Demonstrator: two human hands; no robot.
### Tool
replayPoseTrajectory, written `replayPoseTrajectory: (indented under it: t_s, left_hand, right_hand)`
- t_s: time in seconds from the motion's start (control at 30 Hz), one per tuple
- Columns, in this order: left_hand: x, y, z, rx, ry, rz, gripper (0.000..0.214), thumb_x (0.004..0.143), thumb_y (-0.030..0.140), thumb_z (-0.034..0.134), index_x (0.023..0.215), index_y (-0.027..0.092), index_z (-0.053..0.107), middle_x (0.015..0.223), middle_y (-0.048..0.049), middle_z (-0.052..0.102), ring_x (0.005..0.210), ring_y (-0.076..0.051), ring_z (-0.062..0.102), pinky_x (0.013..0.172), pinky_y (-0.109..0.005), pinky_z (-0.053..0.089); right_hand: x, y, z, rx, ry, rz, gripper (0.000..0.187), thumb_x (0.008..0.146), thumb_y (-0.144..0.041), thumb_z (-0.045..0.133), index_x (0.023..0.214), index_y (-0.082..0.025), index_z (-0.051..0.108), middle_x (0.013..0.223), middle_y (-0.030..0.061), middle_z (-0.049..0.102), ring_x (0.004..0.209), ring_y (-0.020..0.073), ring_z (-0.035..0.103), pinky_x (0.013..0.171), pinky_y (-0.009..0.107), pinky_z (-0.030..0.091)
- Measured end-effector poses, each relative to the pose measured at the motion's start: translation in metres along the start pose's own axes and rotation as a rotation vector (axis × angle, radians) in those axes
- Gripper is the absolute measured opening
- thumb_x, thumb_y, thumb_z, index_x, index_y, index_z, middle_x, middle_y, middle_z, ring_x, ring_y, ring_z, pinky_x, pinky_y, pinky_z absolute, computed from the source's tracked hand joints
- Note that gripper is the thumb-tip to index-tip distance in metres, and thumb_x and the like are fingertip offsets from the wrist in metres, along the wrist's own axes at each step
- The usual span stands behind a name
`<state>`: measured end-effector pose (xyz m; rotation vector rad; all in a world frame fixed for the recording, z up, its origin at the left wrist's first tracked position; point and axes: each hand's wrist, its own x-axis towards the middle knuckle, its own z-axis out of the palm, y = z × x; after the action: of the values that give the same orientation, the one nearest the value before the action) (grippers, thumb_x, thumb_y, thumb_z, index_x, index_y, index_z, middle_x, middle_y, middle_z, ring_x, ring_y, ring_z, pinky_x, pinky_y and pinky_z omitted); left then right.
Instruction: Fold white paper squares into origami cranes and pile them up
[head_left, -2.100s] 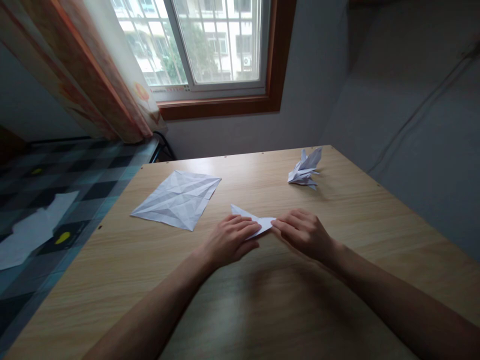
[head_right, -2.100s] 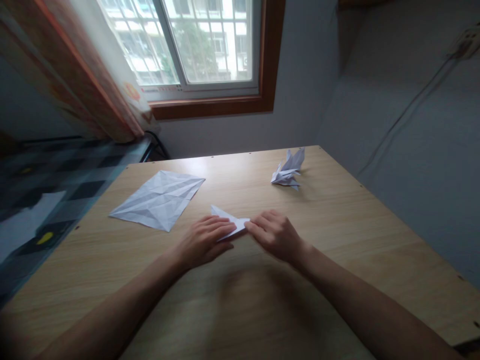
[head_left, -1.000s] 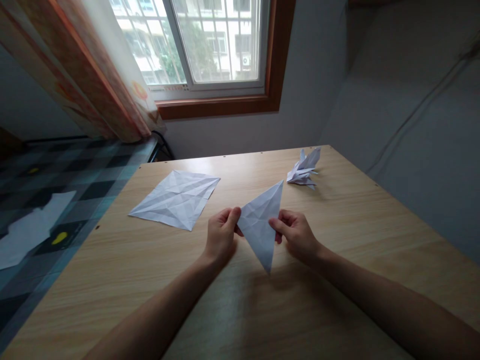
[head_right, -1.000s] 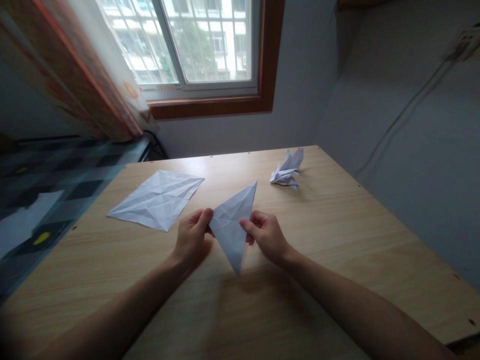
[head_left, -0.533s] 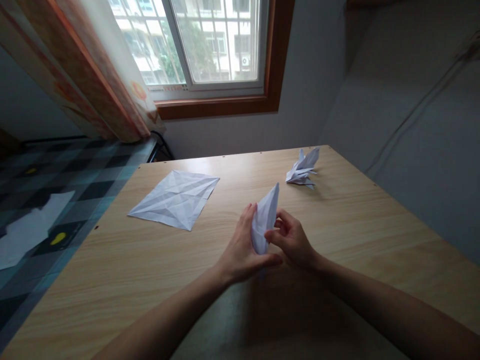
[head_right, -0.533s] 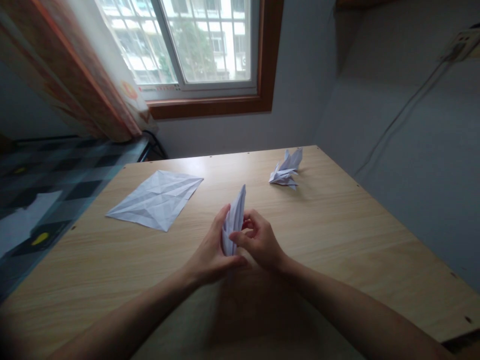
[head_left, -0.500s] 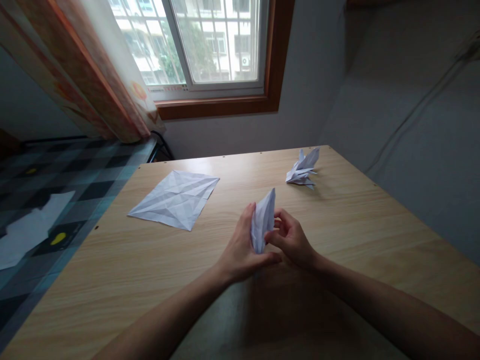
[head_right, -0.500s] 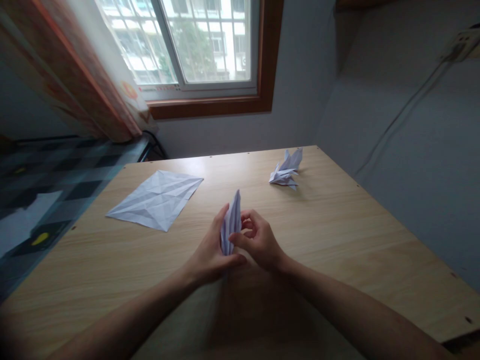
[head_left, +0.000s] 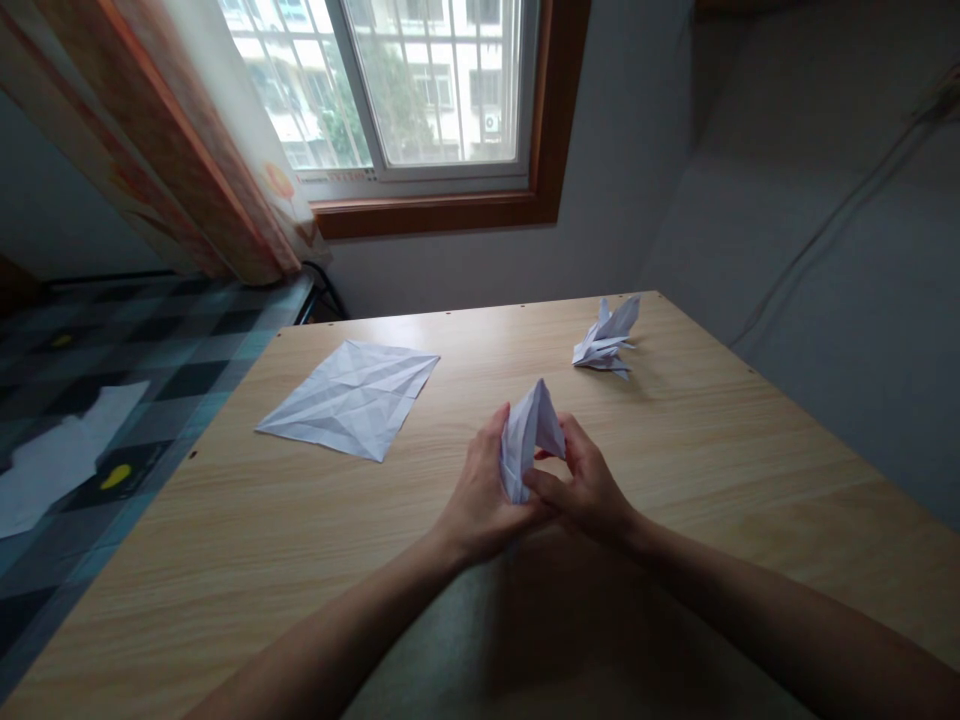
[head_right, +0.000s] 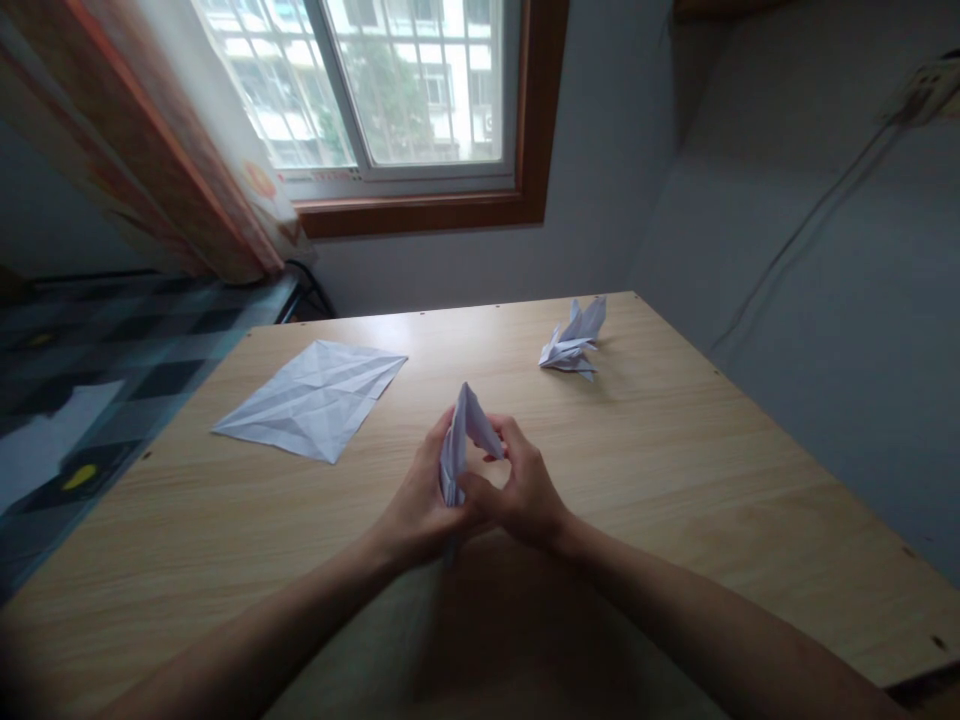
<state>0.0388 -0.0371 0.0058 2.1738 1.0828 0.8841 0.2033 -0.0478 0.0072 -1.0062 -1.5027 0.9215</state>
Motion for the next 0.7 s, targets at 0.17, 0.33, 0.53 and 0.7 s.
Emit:
replayPoseTrajectory:
  t_s: [0.17,0.33,0.53,0.7]
  left_hand:
    - [-0.004,0.007,0.0,0.112,0.043,-0.072,0.113,0.065,0.052,0.079,0.152,0.024,0.013,0.152,-0.0201,0.031,0.137,-0.041,0.034,0.106,-0.061,0.036]
    - [-0.007,0.007,0.004,0.221,-0.006,-0.044,0.118,0.062,0.062,0.078,0.153,0.021,0.014,0.157,-0.0244,0.021,0.141,-0.047,0.026,0.106,-0.066,0.031]
    - [-0.006,0.0,0.0,0.039,-0.018,-0.032,0.096,0.079,0.049,0.068,0.152,0.016,0.015,0.155,-0.0231,0.029,0.142,-0.038,0.031,0.113,-0.057,0.032]
    - [0.004,-0.019,-0.01,-0.173,0.004,-0.106,0.068,0.089,0.036,0.055,0.149,0.018,0.028,0.145,-0.0174,0.048,0.126,-0.03,0.053,0.104,-0.048,0.046]
  right_hand:
    - [-0.003,-0.002,0.006,-0.001,0.22,0.064,0.045,0.067,-0.019,0.065,0.108,-0.022,0.046,0.094,0.004,0.063,0.082,0.0203,0.064,0.074,0.033,0.055]
    - [0.0,0.001,0.011,-0.01,0.349,0.148,0.085,0.06,-0.021,0.076,0.133,-0.021,0.033,0.098,0.0086,0.066,0.08,0.0238,0.068,0.068,0.035,0.059]
    - [0.002,0.009,0.005,-0.16,0.285,0.094,0.056,0.069,-0.018,0.069,0.123,-0.021,0.052,0.097,0.0055,0.07,0.082,0.0221,0.067,0.074,0.035,0.056]
    - [0.012,0.019,-0.014,-0.18,0.109,0.024,0.027,0.08,-0.015,0.055,0.105,-0.018,0.066,0.096,0.005,0.072,0.083,0.0201,0.067,0.074,0.031,0.054]
